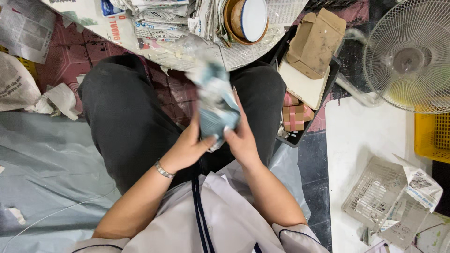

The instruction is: The person sits on the floor and wraps various ceramic items, including cups and bowls, with newspaper. They fold the paper around each item and place the wrapped pieces on a nearby table.

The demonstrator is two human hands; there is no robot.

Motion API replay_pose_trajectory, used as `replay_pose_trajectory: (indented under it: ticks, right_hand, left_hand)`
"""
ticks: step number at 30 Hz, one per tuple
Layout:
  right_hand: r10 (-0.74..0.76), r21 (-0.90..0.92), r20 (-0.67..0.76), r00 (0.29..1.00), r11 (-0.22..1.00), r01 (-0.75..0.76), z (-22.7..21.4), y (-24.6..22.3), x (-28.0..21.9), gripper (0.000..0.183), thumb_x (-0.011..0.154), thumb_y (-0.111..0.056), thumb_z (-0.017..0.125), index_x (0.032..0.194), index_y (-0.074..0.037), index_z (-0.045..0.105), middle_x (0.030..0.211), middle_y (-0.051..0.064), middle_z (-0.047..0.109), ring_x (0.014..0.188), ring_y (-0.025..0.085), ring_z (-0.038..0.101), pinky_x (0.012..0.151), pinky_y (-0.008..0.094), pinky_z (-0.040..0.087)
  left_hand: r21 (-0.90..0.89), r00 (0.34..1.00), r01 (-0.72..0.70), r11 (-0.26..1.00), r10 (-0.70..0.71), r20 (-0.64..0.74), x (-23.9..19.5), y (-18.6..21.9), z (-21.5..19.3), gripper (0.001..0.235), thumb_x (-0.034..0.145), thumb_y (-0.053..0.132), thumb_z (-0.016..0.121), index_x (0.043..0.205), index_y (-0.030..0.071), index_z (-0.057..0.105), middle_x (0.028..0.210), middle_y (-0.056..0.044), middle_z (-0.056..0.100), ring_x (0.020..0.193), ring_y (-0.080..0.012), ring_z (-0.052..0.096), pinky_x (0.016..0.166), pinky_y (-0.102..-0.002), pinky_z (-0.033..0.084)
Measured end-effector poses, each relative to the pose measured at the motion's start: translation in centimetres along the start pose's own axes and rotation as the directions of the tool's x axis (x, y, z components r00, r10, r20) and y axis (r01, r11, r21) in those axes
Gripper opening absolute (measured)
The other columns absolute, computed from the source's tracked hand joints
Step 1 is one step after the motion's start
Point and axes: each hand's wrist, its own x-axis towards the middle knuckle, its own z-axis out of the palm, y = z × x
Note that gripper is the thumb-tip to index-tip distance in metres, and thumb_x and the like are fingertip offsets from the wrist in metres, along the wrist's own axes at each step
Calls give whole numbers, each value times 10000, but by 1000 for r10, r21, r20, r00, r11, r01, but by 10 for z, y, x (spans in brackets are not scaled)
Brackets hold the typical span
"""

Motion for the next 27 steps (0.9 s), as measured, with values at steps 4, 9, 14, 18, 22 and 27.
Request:
replay_pose_trajectory:
  ticks: [4, 9, 14, 18, 22, 27]
  right_hand:
    - [50, 121, -170, 984, 992, -29, -3, 19, 1, 828, 922, -176, 726, 1596, -22, 270, 1510, 128, 458, 1406, 250, 454, 1192, 415, 353]
    - [-43, 281, -352, 935, 948, 149, -8, 32, -3, 745, 996, -313, 714, 1562, -38, 317, 1497, 128, 483, 1393, 277, 483, 1199, 449, 378]
    - [-109, 427, -320, 941, 870, 246, -3, 23, 1, 787, 1065, -534, 599, 1594, -19, 328, 1536, 152, 475, 1409, 331, 490, 1206, 515, 399]
    - [115, 584, -278, 954, 809, 72, 2, 7, 12, 838, 1000, -645, 460, 1607, -98, 270, 1623, 140, 383, 1415, 371, 464, 1188, 517, 380]
    - [135, 603, -250, 959, 796, 45, 6, -1, 15, 844, 998, -667, 423, 1626, -125, 266, 1652, 127, 359, 1434, 386, 436, 1188, 527, 363]
    - [139, 595, -297, 945, 801, 70, 1, -1, 19, 826, 1003, -658, 423, 1619, -125, 286, 1630, 134, 390, 1448, 400, 448, 1201, 529, 367]
  left_hand:
    - [175, 999, -41, 984, 45, -20, 2, 13, 10, 1014, 943, 333, 713, 1630, -13, 53, 1593, -305, 376, 1478, -421, 405, 1178, -449, 352]
    - [274, 988, 103, 956, -65, -143, -2, 21, 13, 924, 938, 317, 722, 1606, -12, 176, 1386, -278, 581, 1275, -374, 607, 1045, -396, 476]
    - [331, 979, 132, 934, -71, -192, -8, 19, 21, 596, 889, 266, 759, 1382, -19, 585, 1145, -207, 714, 1010, -318, 729, 840, -367, 571]
    - [608, 961, 3, 794, 166, -221, -17, 11, 24, 491, 867, 164, 769, 1308, -12, 642, 1049, -156, 732, 878, -301, 711, 759, -395, 563]
    - [831, 874, -194, 521, 477, -95, -25, 2, 22, 501, 885, 37, 741, 1363, -16, 600, 1163, -148, 730, 913, -272, 705, 793, -389, 568]
    - [728, 929, -63, 682, 308, -207, -35, -1, 17, 513, 803, 38, 726, 1314, 37, 684, 1010, -143, 742, 805, -273, 711, 724, -379, 566]
